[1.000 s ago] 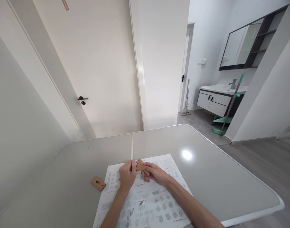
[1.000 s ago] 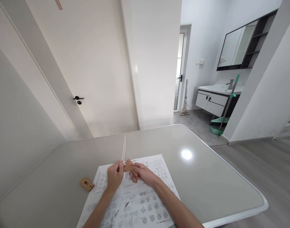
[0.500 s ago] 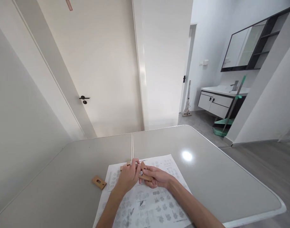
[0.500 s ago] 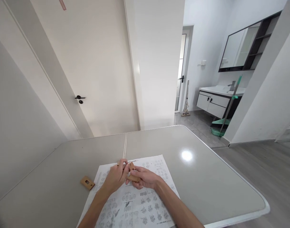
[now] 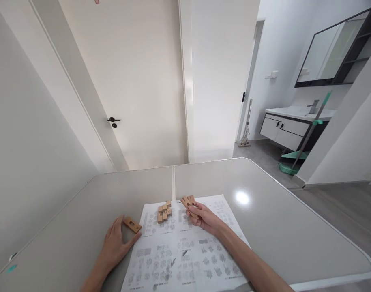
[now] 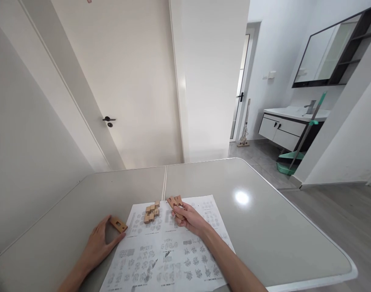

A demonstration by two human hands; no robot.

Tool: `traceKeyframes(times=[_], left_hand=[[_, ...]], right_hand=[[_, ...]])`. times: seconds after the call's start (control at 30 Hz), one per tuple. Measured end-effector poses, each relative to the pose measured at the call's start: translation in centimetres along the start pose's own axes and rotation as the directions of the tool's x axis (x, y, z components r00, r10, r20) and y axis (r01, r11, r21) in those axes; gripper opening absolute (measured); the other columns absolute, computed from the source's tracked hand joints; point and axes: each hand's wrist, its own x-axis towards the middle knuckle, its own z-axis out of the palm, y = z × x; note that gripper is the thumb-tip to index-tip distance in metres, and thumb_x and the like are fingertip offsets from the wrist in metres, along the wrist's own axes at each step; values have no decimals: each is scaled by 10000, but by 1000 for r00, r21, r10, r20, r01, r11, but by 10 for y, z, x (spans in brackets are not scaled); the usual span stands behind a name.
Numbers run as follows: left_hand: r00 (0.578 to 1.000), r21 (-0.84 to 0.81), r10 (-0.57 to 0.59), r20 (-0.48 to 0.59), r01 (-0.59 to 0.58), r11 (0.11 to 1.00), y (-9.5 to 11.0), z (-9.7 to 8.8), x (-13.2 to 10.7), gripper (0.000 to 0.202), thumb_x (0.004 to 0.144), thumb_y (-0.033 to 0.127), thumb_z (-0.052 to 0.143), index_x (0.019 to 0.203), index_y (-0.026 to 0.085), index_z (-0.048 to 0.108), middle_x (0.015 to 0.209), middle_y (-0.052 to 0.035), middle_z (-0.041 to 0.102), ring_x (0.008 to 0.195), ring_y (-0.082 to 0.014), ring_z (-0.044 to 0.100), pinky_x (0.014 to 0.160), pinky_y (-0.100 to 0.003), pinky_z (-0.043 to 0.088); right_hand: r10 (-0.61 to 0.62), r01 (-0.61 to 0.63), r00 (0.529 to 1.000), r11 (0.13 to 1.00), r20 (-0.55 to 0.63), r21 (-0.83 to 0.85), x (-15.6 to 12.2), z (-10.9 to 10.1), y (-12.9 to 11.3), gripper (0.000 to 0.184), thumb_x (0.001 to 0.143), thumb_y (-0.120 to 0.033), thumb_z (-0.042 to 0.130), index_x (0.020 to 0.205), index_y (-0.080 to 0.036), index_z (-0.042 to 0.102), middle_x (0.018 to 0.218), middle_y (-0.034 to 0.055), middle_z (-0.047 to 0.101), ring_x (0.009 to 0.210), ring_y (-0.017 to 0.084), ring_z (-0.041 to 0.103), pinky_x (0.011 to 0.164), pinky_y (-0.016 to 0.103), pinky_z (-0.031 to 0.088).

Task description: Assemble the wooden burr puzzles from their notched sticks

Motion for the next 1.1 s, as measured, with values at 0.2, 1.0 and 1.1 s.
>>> traceKeyframes(times=[0.2,1.0,1.1], left_hand=[[999,-119,40,-33,-44,992,8,-11,-1,833,748,681,662,1369,146,512,1380,-212,614,1336,-398,523,1134,-564,389],[931,-895,82,357,366,-256,232,84,23,450,888,559,643,1110,169,669,1197,-170,716,1200,-299,660,1096,-455,487],[981,-981,10,193,192,30,216,86,25,439,868,500,709,1176,189,677,1274,-137,702,1273,-307,612,1139,-444,408]], right_hand=[[17,-17,1000,1000,-15,3,-1,1,-2,359,834,-446,808,902,-189,566,760,-15,590,495,51,349,452,223,213],[-153,223,950,943,-274,249,20,-19,4,432,820,-580,751,841,-211,529,611,-74,441,431,58,242,386,182,208],[-151,214,950,952,-273,218,20,-19,4,410,848,-587,713,869,-221,530,622,-67,453,432,71,253,385,199,232]])
